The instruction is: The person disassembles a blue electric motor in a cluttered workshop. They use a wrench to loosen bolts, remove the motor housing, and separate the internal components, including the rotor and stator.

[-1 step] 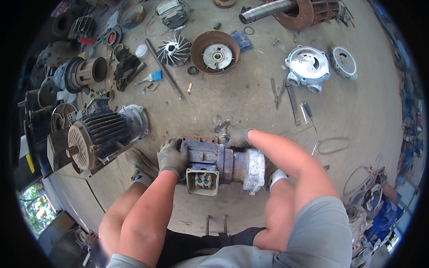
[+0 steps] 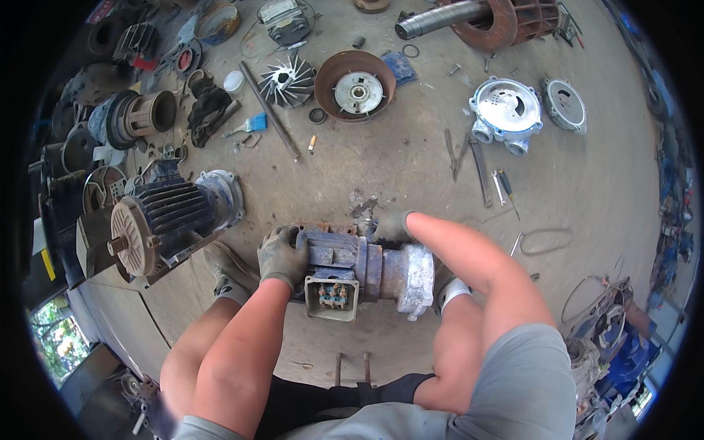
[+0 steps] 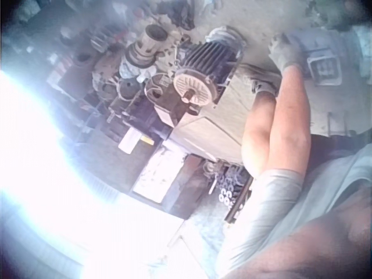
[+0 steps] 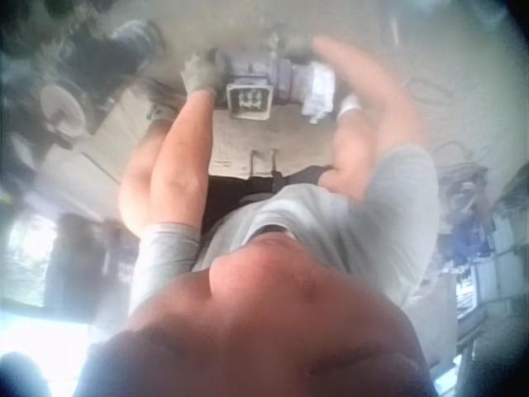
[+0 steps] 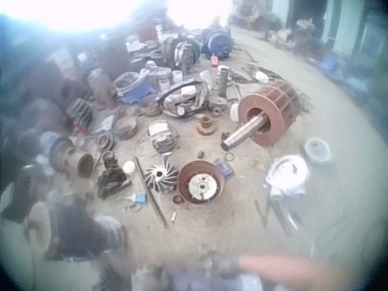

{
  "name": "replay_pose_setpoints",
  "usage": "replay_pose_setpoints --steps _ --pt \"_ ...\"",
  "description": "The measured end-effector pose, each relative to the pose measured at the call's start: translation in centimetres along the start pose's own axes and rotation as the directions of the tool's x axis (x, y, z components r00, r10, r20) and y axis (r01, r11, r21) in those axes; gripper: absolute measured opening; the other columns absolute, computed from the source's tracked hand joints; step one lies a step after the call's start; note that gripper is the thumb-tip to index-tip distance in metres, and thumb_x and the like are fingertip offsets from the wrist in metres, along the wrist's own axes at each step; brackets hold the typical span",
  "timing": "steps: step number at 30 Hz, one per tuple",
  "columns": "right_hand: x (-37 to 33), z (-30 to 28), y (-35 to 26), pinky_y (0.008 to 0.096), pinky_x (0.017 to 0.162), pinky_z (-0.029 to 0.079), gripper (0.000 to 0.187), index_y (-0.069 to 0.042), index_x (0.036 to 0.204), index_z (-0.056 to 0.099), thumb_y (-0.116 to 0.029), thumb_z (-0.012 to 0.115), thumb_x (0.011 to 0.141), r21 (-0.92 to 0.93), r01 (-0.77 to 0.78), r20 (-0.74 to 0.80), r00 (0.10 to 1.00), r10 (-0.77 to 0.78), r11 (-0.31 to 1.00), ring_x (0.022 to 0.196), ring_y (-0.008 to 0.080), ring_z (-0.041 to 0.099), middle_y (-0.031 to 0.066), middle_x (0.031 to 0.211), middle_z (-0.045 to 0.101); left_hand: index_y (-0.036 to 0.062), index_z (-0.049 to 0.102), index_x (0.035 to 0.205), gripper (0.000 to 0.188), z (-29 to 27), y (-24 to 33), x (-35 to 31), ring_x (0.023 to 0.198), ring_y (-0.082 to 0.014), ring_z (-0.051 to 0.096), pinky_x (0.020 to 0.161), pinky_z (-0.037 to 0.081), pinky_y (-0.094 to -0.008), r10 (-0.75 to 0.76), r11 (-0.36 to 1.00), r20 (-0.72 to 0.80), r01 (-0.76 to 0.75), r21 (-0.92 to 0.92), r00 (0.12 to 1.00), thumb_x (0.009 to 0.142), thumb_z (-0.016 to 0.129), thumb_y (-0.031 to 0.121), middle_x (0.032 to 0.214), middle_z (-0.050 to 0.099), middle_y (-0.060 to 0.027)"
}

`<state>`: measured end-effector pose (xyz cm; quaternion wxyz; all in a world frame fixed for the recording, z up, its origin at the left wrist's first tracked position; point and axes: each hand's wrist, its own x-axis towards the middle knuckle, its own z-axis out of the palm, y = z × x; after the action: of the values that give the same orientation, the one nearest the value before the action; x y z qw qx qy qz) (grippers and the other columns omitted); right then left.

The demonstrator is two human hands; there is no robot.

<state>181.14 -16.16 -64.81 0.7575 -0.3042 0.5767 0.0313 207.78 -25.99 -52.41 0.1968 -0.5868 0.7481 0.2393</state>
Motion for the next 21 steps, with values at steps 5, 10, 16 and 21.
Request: replay_pose_setpoints --steps 5,10,16,21 --pt "1.0 -0.5 -0.3 0.0415 0.077 0.058 0.035 -0.004 0.118 0.077 -0.026 0.079 0.092 -0.327 -0.01 -0.118 0.992 -0.031 0.945 0.084 0.0225 0.069 0.0109 0.099 0.079 0.0123 0.073 0.135 0.049 -0.1 -0.1 -0.1 0.136 -0.0344 0.059 0.119 0.041 -0.0484 -0.004 0.999 -0.005 0.003 -0.032 1.0 0.101 0.06 0.045 0.141 0.068 -0.0127" --pt "1.3 -0.5 0.2 0.0429 0.074 0.059 0.032 -0.002 0.112 0.077 -0.027 0.076 0.092 -0.336 0.059 -0.071 0.994 -0.088 0.94 0.079 0.024 0.069 0.0108 0.092 0.077 0.0113 0.072 0.134 0.05 -0.2 -0.2 -0.1 0.137 -0.0342 0.058 0.118 0.039 -0.0521 0.021 1.0 0.012 -0.021 -0.018 1.0 0.1 0.061 0.046 0.14 0.068 -0.0151" --pt "0.9 -1.0 -0.6 0.0396 0.063 0.057 0.027 -0.005 0.106 0.075 -0.031 0.075 0.097 -0.074 -0.117 0.111 0.986 0.125 0.99 0.074 0.0214 0.068 0.0079 0.083 0.074 0.0118 0.074 0.132 0.046 -0.9 -0.2 -0.3 0.138 -0.0354 0.057 0.12 0.039 -0.0507 -0.006 0.999 0.013 0.006 -0.043 1.0 0.1 0.062 0.043 0.143 0.068 -0.0126" --pt "0.1 -0.7 -1.2 0.0386 0.062 0.056 0.028 -0.005 0.109 0.073 -0.031 0.076 0.099 -0.185 -0.054 0.007 0.998 0.057 0.981 0.071 0.0181 0.064 0.0059 0.085 0.071 0.0115 0.07 0.14 0.052 -1.3 -0.2 -0.3 0.142 -0.0343 0.055 0.123 0.036 -0.0513 0.002 0.999 0.075 0.0 -0.032 0.997 0.104 0.054 0.046 0.146 0.065 -0.0148"
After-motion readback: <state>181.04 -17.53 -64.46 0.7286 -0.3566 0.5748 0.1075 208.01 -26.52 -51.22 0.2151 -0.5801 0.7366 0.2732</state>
